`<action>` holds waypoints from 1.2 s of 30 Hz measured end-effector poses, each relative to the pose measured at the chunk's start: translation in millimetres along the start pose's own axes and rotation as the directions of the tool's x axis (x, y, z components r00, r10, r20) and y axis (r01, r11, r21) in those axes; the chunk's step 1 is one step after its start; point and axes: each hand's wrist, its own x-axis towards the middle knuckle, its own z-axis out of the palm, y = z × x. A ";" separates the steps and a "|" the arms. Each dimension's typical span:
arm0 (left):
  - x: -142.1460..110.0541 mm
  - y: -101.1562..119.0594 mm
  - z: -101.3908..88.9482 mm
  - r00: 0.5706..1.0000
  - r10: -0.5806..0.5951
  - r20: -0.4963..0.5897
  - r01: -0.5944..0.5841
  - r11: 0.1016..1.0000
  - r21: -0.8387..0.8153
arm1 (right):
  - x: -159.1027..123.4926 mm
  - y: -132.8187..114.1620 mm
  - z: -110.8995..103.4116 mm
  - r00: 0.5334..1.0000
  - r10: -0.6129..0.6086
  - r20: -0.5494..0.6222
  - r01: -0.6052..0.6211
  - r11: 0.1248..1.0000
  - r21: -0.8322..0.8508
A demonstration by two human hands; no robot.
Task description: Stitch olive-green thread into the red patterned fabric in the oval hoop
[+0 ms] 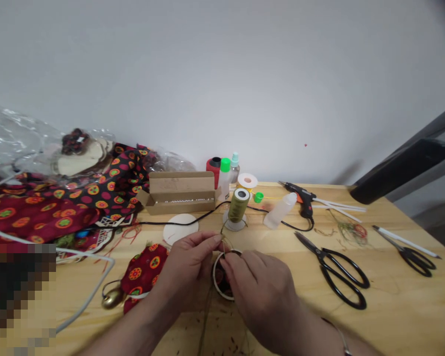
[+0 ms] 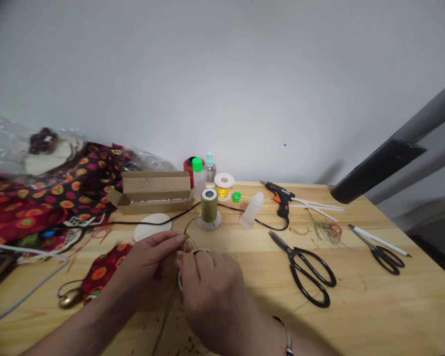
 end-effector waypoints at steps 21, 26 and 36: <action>4.7 0.9 -4.7 0.985 -0.103 0.135 0.128 0.974 -0.187 | -1.0 -23.8 2.1 0.836 -0.534 0.129 0.527 0.846 0.086; 3.3 3.1 -2.5 0.982 -0.150 0.117 0.171 0.966 -0.195 | -1.1 -20.4 5.5 0.844 -0.536 0.005 0.511 0.808 0.295; -3.0 -0.6 0.5 0.984 -0.135 0.114 0.149 0.981 -0.122 | 20.9 24.6 11.0 0.669 0.548 0.502 -0.653 0.111 0.749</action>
